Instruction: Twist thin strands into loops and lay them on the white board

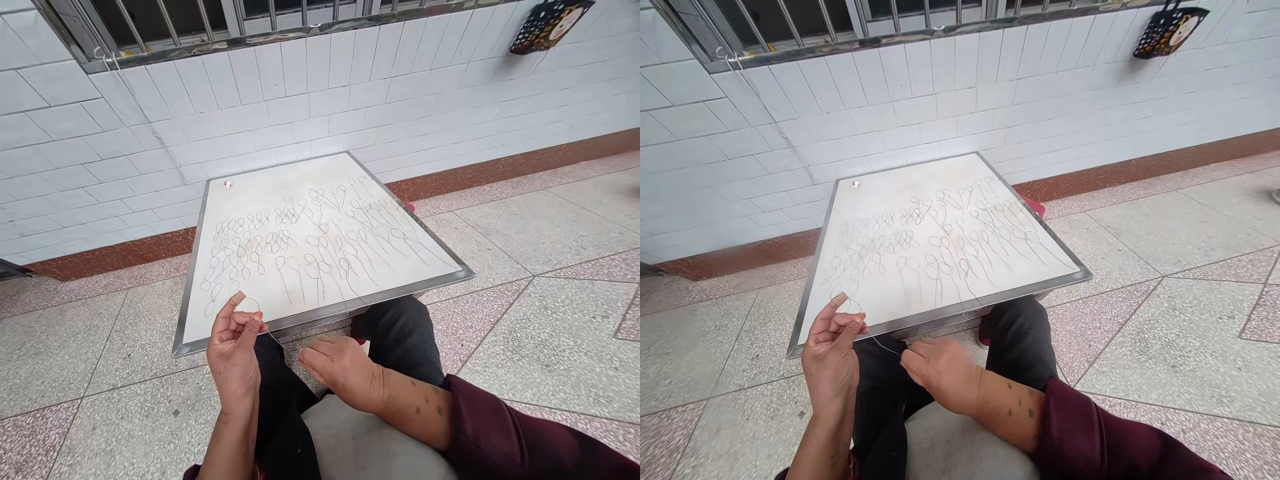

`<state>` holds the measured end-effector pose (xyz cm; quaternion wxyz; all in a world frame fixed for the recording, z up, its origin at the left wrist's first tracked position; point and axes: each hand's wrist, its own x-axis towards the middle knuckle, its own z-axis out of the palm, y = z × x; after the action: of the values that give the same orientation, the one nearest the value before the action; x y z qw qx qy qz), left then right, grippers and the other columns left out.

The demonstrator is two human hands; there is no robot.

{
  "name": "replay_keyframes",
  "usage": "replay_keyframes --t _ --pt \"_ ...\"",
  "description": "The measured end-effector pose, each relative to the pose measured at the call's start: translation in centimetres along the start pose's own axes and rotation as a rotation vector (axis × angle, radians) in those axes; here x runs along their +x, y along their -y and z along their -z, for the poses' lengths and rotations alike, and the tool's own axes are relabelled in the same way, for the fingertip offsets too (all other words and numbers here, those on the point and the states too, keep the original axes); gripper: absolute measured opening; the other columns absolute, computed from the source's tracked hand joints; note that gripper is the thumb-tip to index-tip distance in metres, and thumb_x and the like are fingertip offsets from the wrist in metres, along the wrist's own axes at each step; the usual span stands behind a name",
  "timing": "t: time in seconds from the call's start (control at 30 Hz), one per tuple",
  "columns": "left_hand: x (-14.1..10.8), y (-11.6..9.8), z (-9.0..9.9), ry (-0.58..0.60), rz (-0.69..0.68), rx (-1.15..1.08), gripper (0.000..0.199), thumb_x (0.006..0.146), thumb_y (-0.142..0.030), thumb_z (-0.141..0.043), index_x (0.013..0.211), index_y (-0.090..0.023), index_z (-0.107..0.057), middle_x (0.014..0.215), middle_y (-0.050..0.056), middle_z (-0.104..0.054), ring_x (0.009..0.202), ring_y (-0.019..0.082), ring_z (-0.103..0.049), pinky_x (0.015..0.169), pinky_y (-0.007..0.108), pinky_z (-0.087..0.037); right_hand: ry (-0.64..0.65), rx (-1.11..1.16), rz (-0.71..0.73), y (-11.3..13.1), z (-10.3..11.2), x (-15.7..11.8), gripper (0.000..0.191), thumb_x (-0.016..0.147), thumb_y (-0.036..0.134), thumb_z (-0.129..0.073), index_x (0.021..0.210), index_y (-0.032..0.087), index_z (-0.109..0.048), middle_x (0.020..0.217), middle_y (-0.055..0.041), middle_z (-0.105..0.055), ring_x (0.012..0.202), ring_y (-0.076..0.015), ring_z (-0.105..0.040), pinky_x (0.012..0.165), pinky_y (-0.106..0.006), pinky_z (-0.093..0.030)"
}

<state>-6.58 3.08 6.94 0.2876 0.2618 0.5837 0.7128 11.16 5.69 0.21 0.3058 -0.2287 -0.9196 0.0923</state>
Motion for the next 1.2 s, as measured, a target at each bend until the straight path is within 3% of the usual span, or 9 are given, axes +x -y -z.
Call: replay_keyframes --t 0.1,0.17,0.4,0.53,0.7,0.9,1.07,1.2 --pt "-0.2 -0.2 0.0 0.034 0.007 -0.013 0.049 0.071 -0.024 -0.085 0.119 -0.022 -0.072 0.066 -0.007 -0.06 0.065 0.01 -0.061 0.074 0.024 -0.054 -0.095 0.062 -0.01 -0.2 1.3 0.9 0.041 0.101 0.054 -0.05 0.086 0.018 -0.063 0.069 -0.0014 -0.065 0.063 -0.0162 -0.056 0.057 -0.029 -0.043" --pt "-0.4 -0.1 -0.1 0.066 0.025 -0.025 0.055 0.07 -0.023 -0.086 0.123 -0.023 -0.071 0.066 -0.007 -0.06 0.067 0.01 -0.061 0.078 0.024 -0.053 -0.165 0.138 -0.094 0.0 1.9 1.8 0.045 0.097 0.062 -0.052 0.099 0.018 -0.065 0.078 -0.0038 -0.07 0.072 -0.0182 -0.061 0.065 -0.03 -0.049" --pt "-1.4 -0.2 -0.7 0.175 0.095 -0.044 0.059 0.071 -0.024 -0.085 0.128 -0.023 -0.067 0.066 -0.007 -0.062 0.068 0.01 -0.061 0.082 0.025 -0.051 -0.147 0.272 -0.229 1.3 0.9 3.8 0.021 0.096 0.038 -0.066 0.108 0.021 -0.065 0.085 -0.0019 -0.073 0.079 -0.0169 -0.067 0.07 -0.027 -0.052" --pt "-1.5 -0.3 -0.5 0.197 0.118 -0.032 0.06 0.072 -0.025 -0.085 0.129 -0.022 -0.067 0.067 -0.007 -0.063 0.069 0.01 -0.062 0.084 0.024 -0.05 -0.133 0.311 -0.274 1.3 0.4 3.5 0.02 0.096 0.029 -0.065 0.115 0.023 -0.065 0.089 -0.0018 -0.074 0.081 -0.0176 -0.068 0.07 -0.028 -0.052" --pt "-1.3 -0.2 -0.5 0.203 0.125 0.002 0.057 0.07 -0.026 -0.086 0.124 -0.021 -0.07 0.067 -0.005 -0.066 0.07 0.013 -0.063 0.088 0.029 -0.051 -0.167 0.291 -0.195 1.1 0.6 3.3 0.019 0.102 0.025 -0.054 0.117 0.022 -0.064 0.088 -0.0024 -0.074 0.082 -0.0183 -0.065 0.075 -0.031 -0.053" --pt "-1.1 -0.5 -0.5 0.24 0.164 0.007 0.053 0.069 -0.025 -0.087 0.119 -0.021 -0.071 0.064 -0.006 -0.064 0.065 0.011 -0.062 0.081 0.027 -0.053 -0.192 0.092 -0.047 0.8 0.5 3.3 0.027 0.105 0.019 -0.043 0.125 0.018 -0.062 0.076 -0.0025 -0.069 0.066 -0.0167 -0.058 0.063 -0.031 -0.05" --pt "-0.7 -0.6 -0.2 0.246 0.164 -0.002 0.055 0.067 -0.024 -0.087 0.12 -0.021 -0.071 0.064 -0.006 -0.063 0.065 0.012 -0.062 0.079 0.028 -0.054 -0.176 0.047 0.022 0.8 0.2 2.9 0.034 0.104 0.017 -0.047 0.138 0.017 -0.052 0.08 -0.0026 -0.07 0.068 -0.0169 -0.059 0.063 -0.031 -0.051" --pt "-0.2 -0.8 0.3 0.229 0.14 0.017 0.054 0.065 -0.024 -0.088 0.117 -0.021 -0.073 0.063 -0.007 -0.061 0.062 0.011 -0.059 0.078 0.028 -0.053 -0.148 0.087 -0.001 1.0 -0.1 2.4 0.024 0.103 0.018 -0.048 0.124 0.02 -0.06 0.08 -0.0022 -0.071 0.068 -0.0164 -0.06 0.064 -0.03 -0.051"
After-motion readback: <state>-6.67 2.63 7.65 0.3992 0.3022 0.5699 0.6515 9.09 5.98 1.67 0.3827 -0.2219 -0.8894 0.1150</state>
